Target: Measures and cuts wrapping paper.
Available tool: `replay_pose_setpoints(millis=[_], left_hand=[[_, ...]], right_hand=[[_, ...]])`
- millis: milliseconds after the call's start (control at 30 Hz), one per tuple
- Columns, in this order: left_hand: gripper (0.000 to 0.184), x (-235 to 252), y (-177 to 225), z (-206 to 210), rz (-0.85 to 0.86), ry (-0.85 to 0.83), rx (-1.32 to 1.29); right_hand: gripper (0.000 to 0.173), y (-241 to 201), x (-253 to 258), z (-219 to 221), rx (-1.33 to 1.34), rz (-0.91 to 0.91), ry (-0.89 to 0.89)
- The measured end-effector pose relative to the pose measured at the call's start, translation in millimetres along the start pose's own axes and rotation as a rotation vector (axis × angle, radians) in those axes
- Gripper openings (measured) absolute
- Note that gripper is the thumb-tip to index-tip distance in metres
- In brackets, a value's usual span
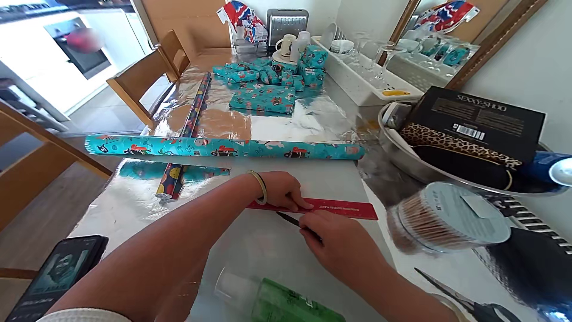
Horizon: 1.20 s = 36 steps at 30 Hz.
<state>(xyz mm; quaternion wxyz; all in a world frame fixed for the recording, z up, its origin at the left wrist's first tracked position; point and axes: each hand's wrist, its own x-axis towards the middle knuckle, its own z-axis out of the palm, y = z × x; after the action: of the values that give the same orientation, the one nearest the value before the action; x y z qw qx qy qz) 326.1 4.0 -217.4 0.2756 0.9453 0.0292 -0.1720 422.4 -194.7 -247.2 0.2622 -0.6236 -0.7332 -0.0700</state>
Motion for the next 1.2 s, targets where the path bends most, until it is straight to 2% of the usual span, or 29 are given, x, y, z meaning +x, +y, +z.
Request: replay_pose_setpoints(millis=[133,333,567,767,933,1067,1200], left_hand=[[0.028,1,-3,2,0.004,0.011,0.008],[0.031,1,1,-1,-0.028,-0.015,0.0],[0.032,1,0,-1,-0.012,-0.018,-0.001],[0.032,2,1,-1,-0.001,-0.019,0.017],[0.029,3,0,0,0.003,-0.013,0.027],[0.022,3,-3,0,0.028,-0.007,0.024],[0.032,1,4,-2,-0.036,-0.031,0.002]], right_hand=[[0.008,-14,15,13,-0.008,-0.104,0.021],[0.007,-49,34,25,-0.017,-0.164,-0.053],[0.003,-66,47,35,-0.116,-0.175,-0.07],[0.004,-71,48,17,-0.142,-0.023,-0.243],[0.014,-63,47,-14,-0.115,0.193,-0.484],[0.016,-45,41,-35,-0.131,0.323,-0.559],[0.015,-17,28,-55,-0.2,0.424,-0.599]])
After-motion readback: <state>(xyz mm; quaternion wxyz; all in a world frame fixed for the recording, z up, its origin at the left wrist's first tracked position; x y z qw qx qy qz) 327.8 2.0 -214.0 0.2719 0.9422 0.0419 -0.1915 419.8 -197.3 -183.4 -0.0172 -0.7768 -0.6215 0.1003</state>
